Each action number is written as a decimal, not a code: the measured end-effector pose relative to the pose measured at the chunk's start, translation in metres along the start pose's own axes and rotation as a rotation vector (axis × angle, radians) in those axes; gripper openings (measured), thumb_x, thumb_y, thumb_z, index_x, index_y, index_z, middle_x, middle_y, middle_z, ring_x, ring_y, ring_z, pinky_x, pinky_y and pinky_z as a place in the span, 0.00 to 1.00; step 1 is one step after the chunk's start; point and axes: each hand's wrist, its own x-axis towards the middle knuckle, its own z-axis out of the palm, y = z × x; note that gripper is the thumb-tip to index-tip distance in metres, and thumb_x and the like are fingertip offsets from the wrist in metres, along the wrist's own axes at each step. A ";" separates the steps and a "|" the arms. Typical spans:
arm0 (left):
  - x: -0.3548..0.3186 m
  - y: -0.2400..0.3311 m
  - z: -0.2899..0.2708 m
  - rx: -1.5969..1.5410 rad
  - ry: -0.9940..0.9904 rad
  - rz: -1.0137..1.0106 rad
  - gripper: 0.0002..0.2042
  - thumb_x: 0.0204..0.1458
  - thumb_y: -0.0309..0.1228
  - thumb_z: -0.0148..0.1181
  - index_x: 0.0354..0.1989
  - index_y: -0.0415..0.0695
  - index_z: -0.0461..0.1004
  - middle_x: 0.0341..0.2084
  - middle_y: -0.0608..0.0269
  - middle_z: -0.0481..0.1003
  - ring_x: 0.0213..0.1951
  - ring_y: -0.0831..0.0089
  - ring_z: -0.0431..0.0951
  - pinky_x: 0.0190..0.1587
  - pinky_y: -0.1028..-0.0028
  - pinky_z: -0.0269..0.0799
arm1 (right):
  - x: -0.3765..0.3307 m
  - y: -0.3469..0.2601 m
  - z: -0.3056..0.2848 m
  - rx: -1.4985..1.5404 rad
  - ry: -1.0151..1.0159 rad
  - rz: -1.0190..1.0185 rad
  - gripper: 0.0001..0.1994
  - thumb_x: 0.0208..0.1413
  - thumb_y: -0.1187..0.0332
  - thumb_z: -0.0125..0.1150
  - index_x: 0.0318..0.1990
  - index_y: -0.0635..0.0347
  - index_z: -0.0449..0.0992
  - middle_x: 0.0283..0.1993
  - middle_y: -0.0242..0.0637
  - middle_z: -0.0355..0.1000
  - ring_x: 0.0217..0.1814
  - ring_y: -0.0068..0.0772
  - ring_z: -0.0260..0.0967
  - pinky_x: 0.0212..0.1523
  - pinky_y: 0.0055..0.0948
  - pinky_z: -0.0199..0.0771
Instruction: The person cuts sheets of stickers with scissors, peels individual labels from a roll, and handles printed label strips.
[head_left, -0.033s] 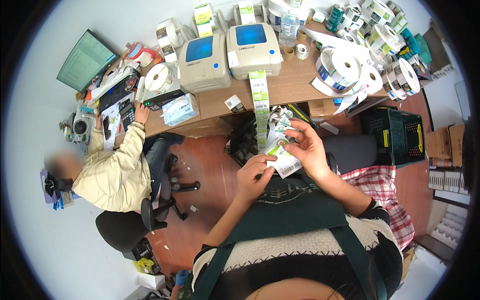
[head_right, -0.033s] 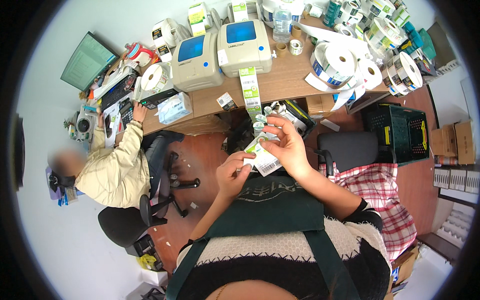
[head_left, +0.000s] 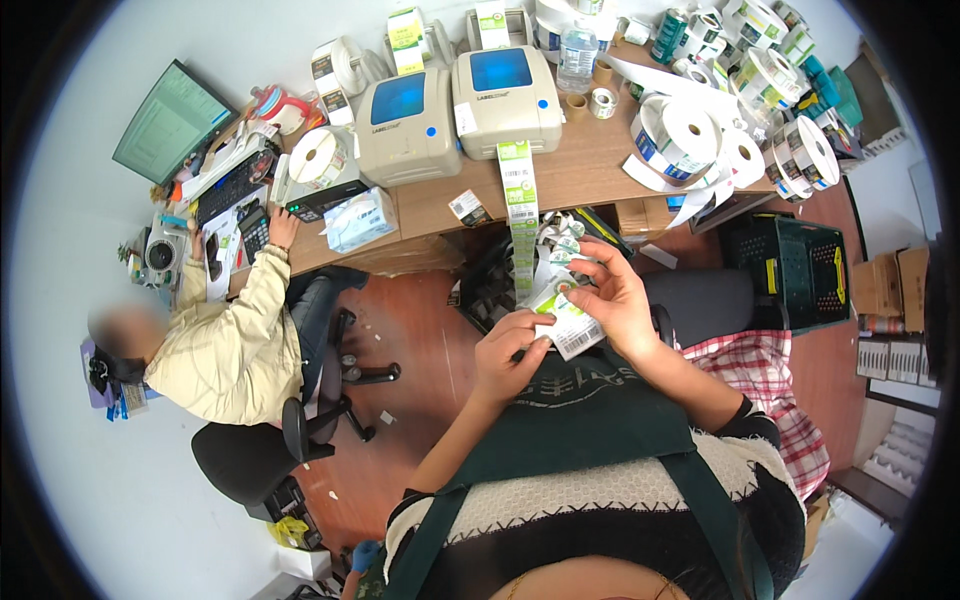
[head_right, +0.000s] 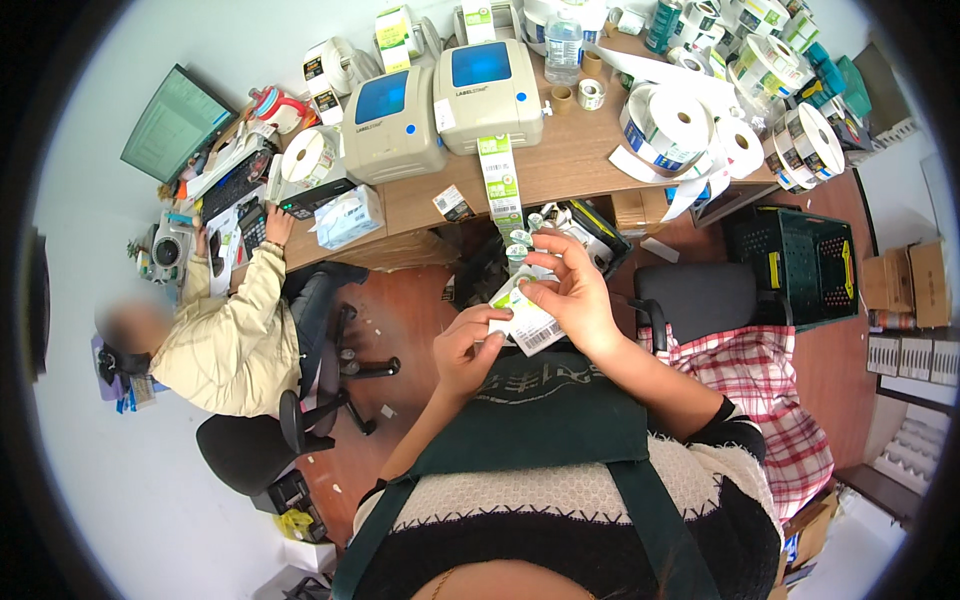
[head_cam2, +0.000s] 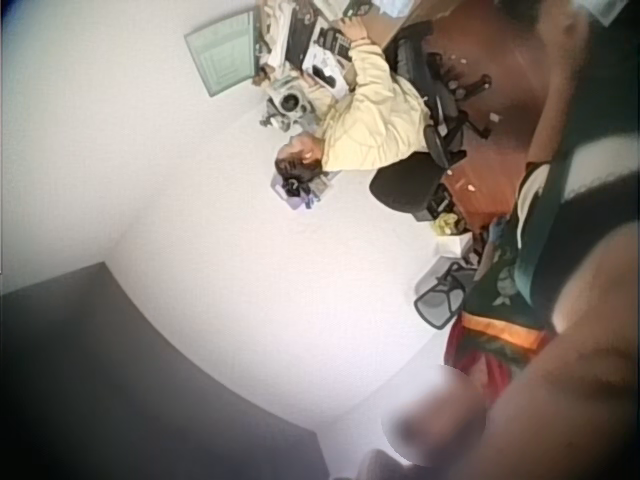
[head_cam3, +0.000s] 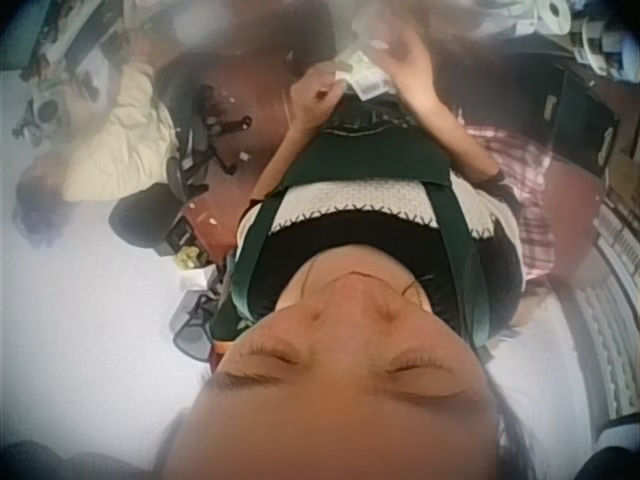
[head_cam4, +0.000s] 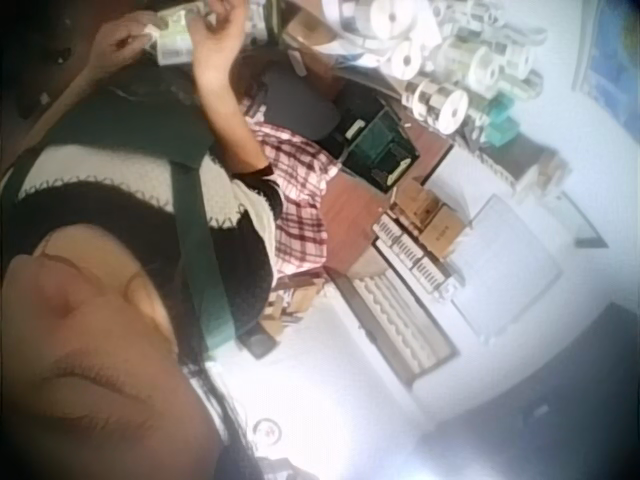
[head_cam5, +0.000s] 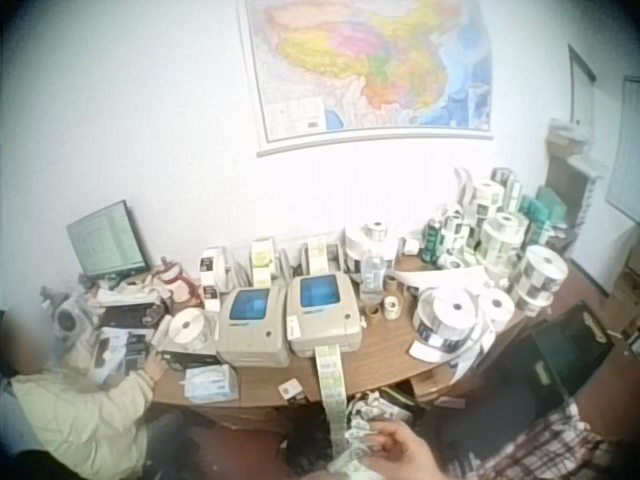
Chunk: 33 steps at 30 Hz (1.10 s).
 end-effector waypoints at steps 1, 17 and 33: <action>0.000 0.001 -0.001 0.021 -0.021 0.026 0.07 0.38 0.18 0.59 0.19 0.37 0.66 0.33 0.56 0.75 0.35 0.62 0.73 0.39 0.71 0.69 | -0.001 0.000 0.001 -0.020 -0.003 -0.011 0.26 0.41 0.88 0.55 0.51 0.61 0.61 0.57 0.35 0.50 0.52 0.27 0.60 0.43 0.22 0.70; 0.006 0.001 0.003 0.161 -0.089 0.211 0.06 0.34 0.20 0.62 0.22 0.38 0.71 0.30 0.60 0.74 0.34 0.64 0.73 0.36 0.72 0.70 | -0.003 -0.008 0.009 -0.536 -0.055 -0.185 0.20 0.39 0.82 0.60 0.44 0.60 0.69 0.56 0.42 0.52 0.52 0.34 0.62 0.40 0.23 0.73; -0.001 -0.018 -0.005 -1.222 0.135 -0.478 0.09 0.54 0.34 0.46 0.31 0.42 0.69 0.48 0.49 0.65 0.52 0.53 0.63 0.54 0.52 0.56 | -0.007 -0.014 -0.014 -0.542 -0.307 -0.264 0.25 0.38 0.77 0.63 0.49 0.59 0.68 0.66 0.52 0.38 0.66 0.45 0.43 0.56 0.32 0.55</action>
